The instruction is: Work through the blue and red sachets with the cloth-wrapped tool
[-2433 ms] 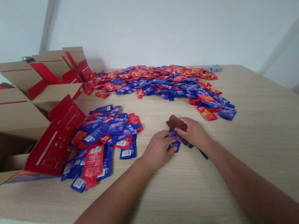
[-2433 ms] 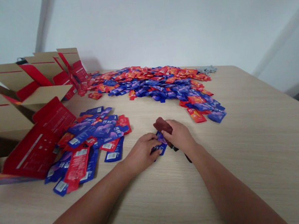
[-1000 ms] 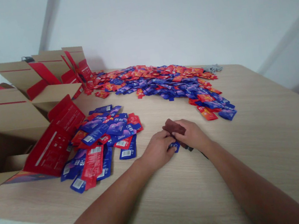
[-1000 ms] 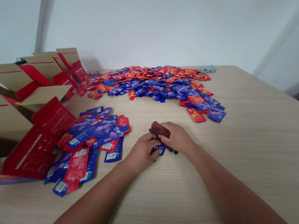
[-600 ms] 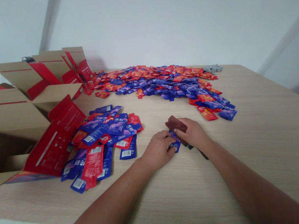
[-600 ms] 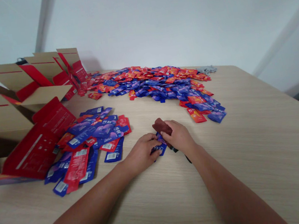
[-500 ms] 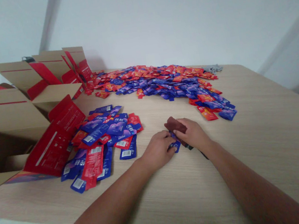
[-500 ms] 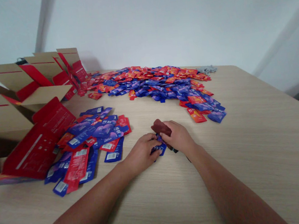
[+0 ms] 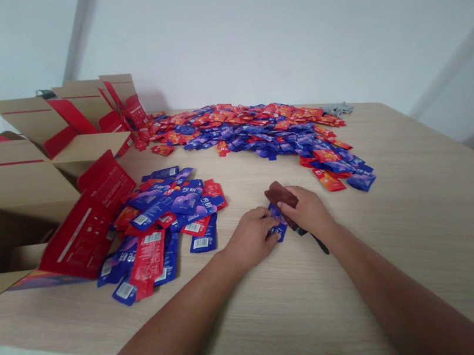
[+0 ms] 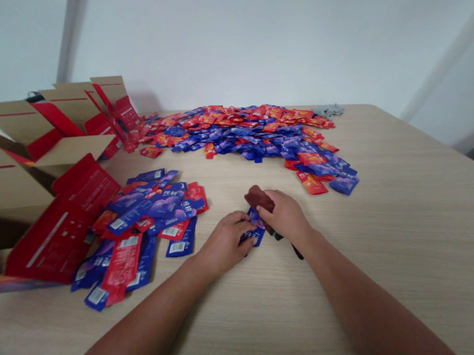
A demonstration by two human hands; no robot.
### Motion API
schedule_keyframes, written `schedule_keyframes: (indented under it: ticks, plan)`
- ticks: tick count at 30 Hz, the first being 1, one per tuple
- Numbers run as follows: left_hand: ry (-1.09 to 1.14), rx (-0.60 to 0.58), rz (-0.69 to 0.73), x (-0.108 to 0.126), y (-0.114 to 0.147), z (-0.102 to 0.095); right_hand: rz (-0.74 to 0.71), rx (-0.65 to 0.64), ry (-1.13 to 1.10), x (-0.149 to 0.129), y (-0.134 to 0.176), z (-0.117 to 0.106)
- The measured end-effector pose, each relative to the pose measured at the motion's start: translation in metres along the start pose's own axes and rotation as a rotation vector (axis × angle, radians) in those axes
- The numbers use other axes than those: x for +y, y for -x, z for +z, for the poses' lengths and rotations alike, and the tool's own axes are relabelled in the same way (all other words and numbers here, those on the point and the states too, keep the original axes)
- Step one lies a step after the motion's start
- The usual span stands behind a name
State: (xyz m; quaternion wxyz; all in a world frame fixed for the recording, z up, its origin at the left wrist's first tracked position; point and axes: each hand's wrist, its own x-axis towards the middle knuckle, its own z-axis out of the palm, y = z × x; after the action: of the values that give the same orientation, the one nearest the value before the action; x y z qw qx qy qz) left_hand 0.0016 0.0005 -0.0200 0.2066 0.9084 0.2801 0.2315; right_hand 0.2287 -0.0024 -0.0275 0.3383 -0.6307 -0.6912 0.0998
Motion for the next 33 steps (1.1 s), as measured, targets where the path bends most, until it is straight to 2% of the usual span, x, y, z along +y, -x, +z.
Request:
schedule_keyframes:
  ticks: [3, 8, 13, 18, 26, 33]
  plan:
    - [0.006, 0.004, -0.002, -0.002, 0.0, 0.001, 0.011, 0.011, 0.018, 0.003, -0.001, 0.0]
    - [0.004, 0.012, -0.002, -0.003, 0.001, 0.003, -0.061, -0.002, -0.018, -0.001, 0.0, -0.001]
    - [-0.008, -0.002, -0.004, 0.0, 0.0, 0.0, -0.161, -0.099, -0.079, -0.01, 0.003, -0.003]
    - [-0.003, -0.009, 0.005, 0.001, -0.001, -0.002, -0.149, -0.111, -0.083, -0.013, 0.004, -0.003]
    - [-0.001, 0.015, 0.004, -0.003, 0.001, 0.002, -0.019, 0.01, 0.001, -0.002, -0.001, 0.0]
    - [-0.002, 0.002, 0.002, -0.003, 0.001, 0.002, -0.089, -0.033, -0.023, -0.006, 0.001, -0.003]
